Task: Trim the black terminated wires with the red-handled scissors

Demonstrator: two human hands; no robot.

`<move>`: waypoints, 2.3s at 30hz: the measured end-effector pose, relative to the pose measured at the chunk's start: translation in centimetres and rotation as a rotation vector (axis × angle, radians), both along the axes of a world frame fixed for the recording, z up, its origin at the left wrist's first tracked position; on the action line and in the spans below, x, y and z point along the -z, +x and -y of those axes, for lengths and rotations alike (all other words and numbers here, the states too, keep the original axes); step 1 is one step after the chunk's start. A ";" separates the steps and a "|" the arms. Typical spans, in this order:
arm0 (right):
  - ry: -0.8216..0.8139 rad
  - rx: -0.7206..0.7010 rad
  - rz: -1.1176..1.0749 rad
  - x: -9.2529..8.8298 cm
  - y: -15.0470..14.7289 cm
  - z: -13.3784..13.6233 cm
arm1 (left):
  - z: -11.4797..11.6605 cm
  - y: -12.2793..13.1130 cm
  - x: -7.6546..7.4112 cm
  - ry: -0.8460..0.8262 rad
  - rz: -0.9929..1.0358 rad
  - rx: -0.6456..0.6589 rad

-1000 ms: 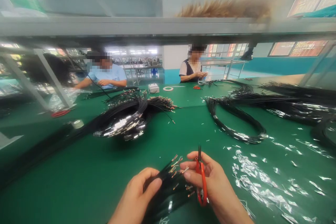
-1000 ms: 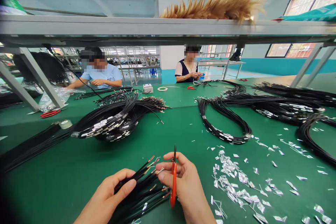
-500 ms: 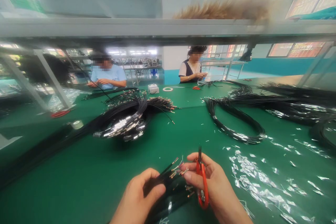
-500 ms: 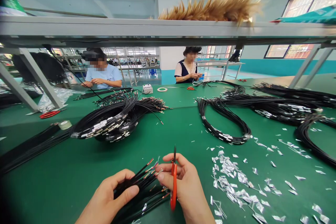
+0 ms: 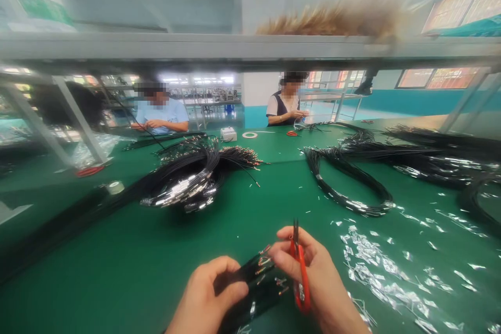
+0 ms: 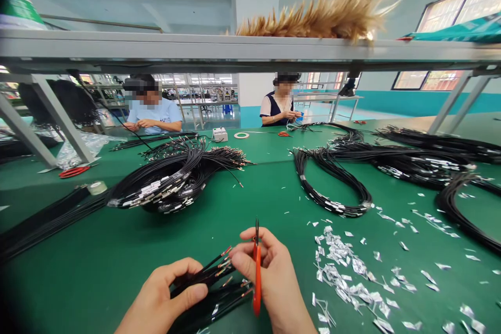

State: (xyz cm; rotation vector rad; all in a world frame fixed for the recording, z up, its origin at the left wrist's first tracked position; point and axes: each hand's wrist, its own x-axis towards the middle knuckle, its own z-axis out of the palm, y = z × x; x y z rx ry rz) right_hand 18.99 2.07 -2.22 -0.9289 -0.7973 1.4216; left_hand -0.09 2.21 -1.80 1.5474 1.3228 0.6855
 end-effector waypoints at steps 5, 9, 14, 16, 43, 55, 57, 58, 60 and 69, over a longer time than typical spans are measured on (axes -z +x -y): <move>-0.127 0.310 0.094 -0.3 1.4 -0.3 | -0.2 -0.1 0.0 -0.026 0.031 0.001; -0.107 0.284 0.103 -0.2 2.1 -0.5 | -0.6 -0.4 0.2 -0.029 0.003 0.035; -0.026 0.106 0.056 0.0 0.4 -0.1 | -0.6 -0.5 0.6 -0.063 0.101 0.068; -0.002 0.057 0.030 0.1 0.1 0.0 | -0.5 -0.4 0.8 -0.086 0.125 0.076; -0.017 0.058 0.018 0.1 0.0 0.2 | -1.4 -0.9 1.4 -0.340 0.413 0.123; -0.052 0.033 0.014 0.7 0.3 0.0 | -1.5 -1.0 1.8 -0.330 0.404 0.123; -0.052 -0.008 -0.022 0.9 0.2 0.0 | -1.5 -1.0 1.8 -0.333 0.401 0.124; -0.045 -0.029 -0.042 1.0 0.1 0.1 | -1.5 -0.9 1.9 -0.335 0.399 0.123; -0.034 -0.051 -0.068 1.1 0.0 0.2 | -1.5 -0.9 1.9 -0.338 0.393 0.121; -0.007 0.093 0.021 0.8 0.1 0.0 | -1.5 -0.7 2.0 -0.328 0.354 0.122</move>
